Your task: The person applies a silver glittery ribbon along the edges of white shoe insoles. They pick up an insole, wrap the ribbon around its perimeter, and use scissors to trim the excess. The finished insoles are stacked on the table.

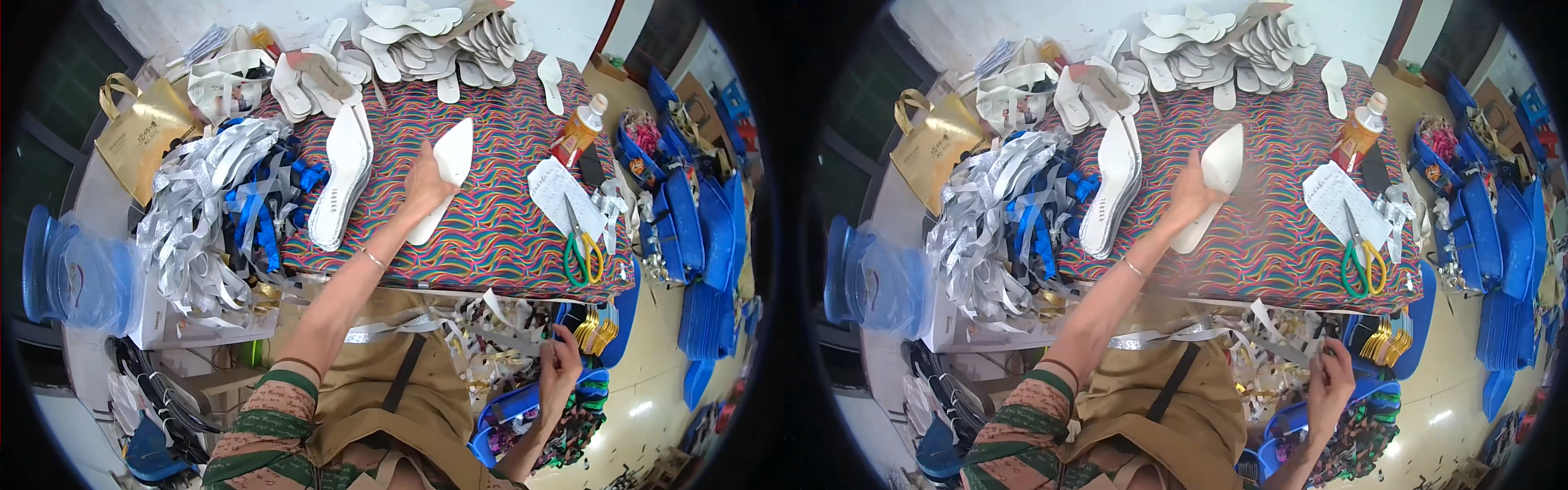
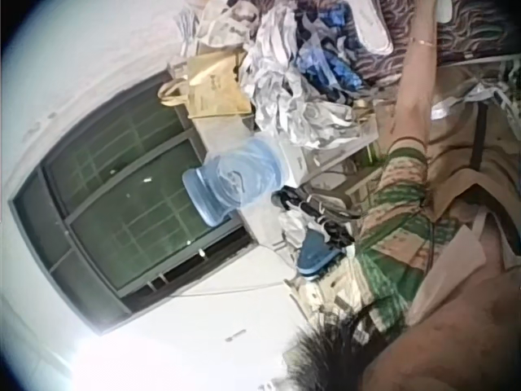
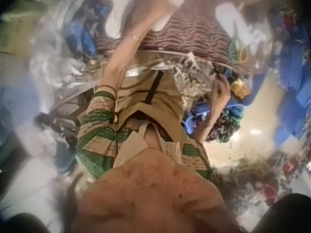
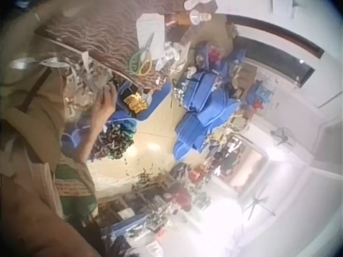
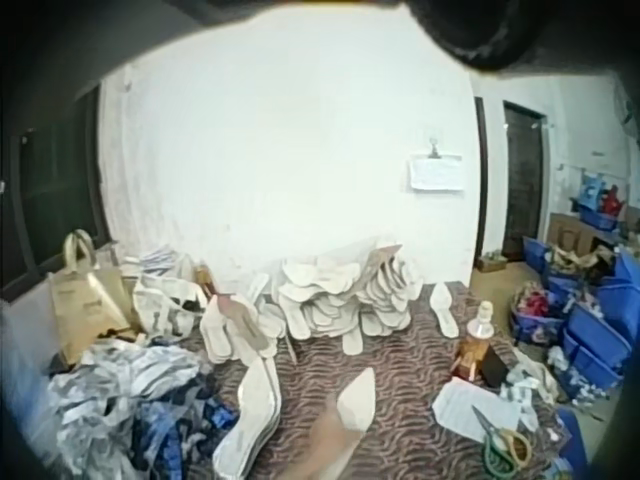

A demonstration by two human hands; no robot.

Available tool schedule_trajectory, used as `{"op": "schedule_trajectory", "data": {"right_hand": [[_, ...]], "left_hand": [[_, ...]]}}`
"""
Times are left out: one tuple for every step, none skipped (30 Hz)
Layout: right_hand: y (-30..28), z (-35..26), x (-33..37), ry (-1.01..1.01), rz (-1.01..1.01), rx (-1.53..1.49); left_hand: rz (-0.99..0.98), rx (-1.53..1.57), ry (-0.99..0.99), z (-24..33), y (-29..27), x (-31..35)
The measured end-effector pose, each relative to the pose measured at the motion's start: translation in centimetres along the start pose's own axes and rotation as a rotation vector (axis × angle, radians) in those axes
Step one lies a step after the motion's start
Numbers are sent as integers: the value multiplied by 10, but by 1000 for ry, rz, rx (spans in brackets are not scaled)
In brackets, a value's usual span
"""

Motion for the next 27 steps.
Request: {"op": "schedule_trajectory", "data": {"right_hand": [[-1, -4, 0, 50, 16, -174], [1, -9, -1, 99, 30, -348], [6, -15, -2, 149, 51, -523], [13, -21, -4, 155, 70, -618], [22, -28, -8, 161, 98, -712], [33, -36, -14, 164, 122, -808], [43, -42, -21, 69, 74, -825], [55, -52, -31, -24, 12, -843], [67, -62, -40, -50, -17, -803], [78, -72, -45, -71, -52, -764], [89, -79, -47, -84, -85, -791], [98, -85, -47, -100, -112, -815], [103, -91, -44, -86, -143, -812], [108, -90, -45, -122, -185, -799], [111, -92, -42, -116, -202, -777], [114, -94, -40, -109, -218, -754], [116, -95, -38, -112, -222, -747], [118, -95, -36, -118, -227, -740], [119, -95, -34, -123, -232, -733], [119, -96, -34, -126, -235, -731], [118, -97, -33, -131, -240, -731], [118, -98, -33, -135, -245, -730], [117, -99, -31, -113, -249, -737], [116, -101, -30, -93, -252, -743], [115, -102, -29, -72, -256, -749], [114, -102, -29, -78, -269, -744], [113, -103, -28, -82, -279, -743]], "left_hand": [[-32, 149, 15, -6, 0, 0], [-60, 297, 30, -13, -1, 0], [-204, 708, 55, -17, 2, 7], [-344, 812, -23, -13, -2, 21], [-494, 910, -102, -2, -16, 40], [-640, 1000, -187, 6, -30, 60], [-670, 1055, -211, 8, -37, 81], [-687, 1108, -243, 11, -46, 101], [-652, 1173, -293, 15, -55, 119], [-610, 1235, -351, 21, -66, 137], [-557, 1298, -406, 23, -75, 151], [-524, 1274, -391, 23, -79, 162], [-493, 1250, -376, 22, -81, 170], [-462, 1225, -360, 22, -84, 177], [-457, 1192, -300, 22, -88, 182], [-442, 1166, -293, 22, -91, 187], [-428, 1140, -285, 22, -93, 191], [-411, 1115, -275, 23, -95, 195], [-389, 1130, -263, 26, -97, 198], [-390, 1123, -246, 25, -97, 201], [-388, 1116, -228, 24, -97, 203], [-386, 1109, -210, 24, -98, 204], [-390, 1098, -208, 23, -99, 205], [-394, 1088, -205, 23, -100, 206], [-397, 1077, -202, 24, -101, 206], [-405, 1074, -202, 24, -101, 207], [-415, 1066, -202, 24, -102, 207]]}}
Point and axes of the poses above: each hand's wrist, its own x-axis away from the middle knuckle, its own y-axis out of the palm, z = x × y, the point moved 2 cm from there along -x, towards the middle knuckle, and after that the axes turned 13 degrees about -x, right-handed, at the moved point
